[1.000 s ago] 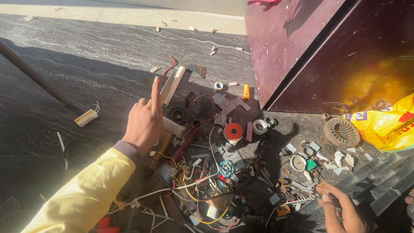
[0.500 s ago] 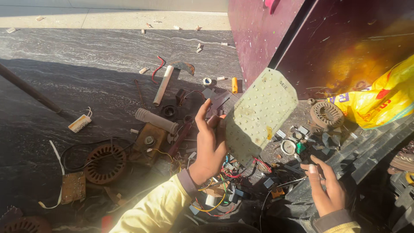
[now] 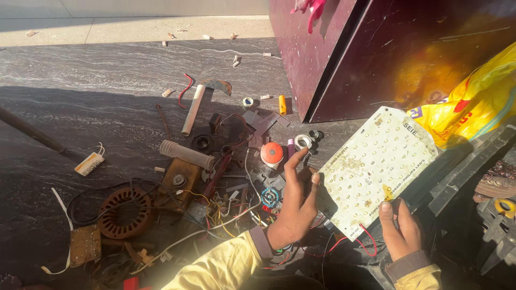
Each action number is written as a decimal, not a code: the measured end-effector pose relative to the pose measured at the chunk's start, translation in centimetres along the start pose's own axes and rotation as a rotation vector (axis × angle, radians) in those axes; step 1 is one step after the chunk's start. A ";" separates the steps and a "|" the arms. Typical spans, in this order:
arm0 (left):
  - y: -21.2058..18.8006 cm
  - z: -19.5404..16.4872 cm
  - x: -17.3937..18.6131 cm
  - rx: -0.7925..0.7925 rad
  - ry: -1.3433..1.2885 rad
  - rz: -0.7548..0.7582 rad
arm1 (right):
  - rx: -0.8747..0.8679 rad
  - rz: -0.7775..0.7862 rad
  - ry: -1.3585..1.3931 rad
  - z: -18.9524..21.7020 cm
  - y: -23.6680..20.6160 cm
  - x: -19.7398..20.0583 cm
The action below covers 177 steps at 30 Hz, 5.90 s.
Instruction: The person sorts through a black crate filled with electronic components and miscellaneous items. They pick up various objects, inspect them, and place them on the floor or back into the crate.
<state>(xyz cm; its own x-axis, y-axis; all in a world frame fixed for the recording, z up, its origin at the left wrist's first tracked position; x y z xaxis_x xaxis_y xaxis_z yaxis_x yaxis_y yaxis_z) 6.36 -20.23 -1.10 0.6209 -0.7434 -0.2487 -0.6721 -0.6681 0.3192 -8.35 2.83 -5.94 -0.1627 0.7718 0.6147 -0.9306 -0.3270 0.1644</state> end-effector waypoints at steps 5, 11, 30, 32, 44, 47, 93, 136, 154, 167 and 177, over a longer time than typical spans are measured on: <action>-0.5 0.6 -1.2 0.013 -0.015 0.031 | 0.021 -0.055 0.043 0.5 -0.2 0.5; -0.6 1.0 -2.1 0.076 0.018 0.151 | 0.050 -0.074 0.294 -0.5 0.0 0.5; -3.2 -6.3 -17.1 -0.099 -0.078 0.382 | -0.140 -0.528 0.852 -9.1 -2.8 12.4; -5.0 -6.1 -20.2 -0.088 -0.148 0.467 | -0.198 -0.573 0.821 -11.1 -5.1 15.2; -11.3 -1.8 -26.3 0.080 -0.131 0.674 | -0.302 -0.635 0.477 -16.8 -14.7 20.8; -10.3 -0.6 -25.3 0.099 -0.089 0.619 | -0.307 -0.656 0.510 -16.2 -14.4 18.7; -4.8 5.5 -21.1 0.056 0.892 0.801 | -0.178 -1.087 0.319 -17.9 -17.7 20.6; -11.3 -1.2 -29.6 -0.791 0.924 0.950 | -0.922 -1.091 1.419 -24.9 -23.3 15.3; -17.7 5.0 -35.0 0.239 -0.015 1.162 | -1.052 -0.857 1.079 -25.1 -23.9 14.7; -20.1 3.3 -37.8 0.314 -0.323 1.080 | -0.729 -0.652 0.558 -20.8 -23.0 26.2; -20.2 7.5 -38.1 0.498 -0.067 1.108 | -0.520 -0.664 -0.140 -18.3 -22.8 28.7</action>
<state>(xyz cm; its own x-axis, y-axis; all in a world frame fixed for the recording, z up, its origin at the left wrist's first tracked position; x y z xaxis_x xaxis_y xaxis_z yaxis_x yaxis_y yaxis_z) -6.74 21.38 -4.90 -0.4005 -0.9089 -0.1159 -0.9154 0.4025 0.0062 2.20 42.47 -6.15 0.4798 0.6294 0.6112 -0.8563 0.4876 0.1702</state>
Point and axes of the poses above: each hand's wrist, its own y-axis towards the middle knuckle, its own x-axis out of the back of the hand, z = x × y, the point moved 10 cm from there along y, towards the middle knuckle, and after that the axes turned 5 degrees about -z, right-handed, at the moved point
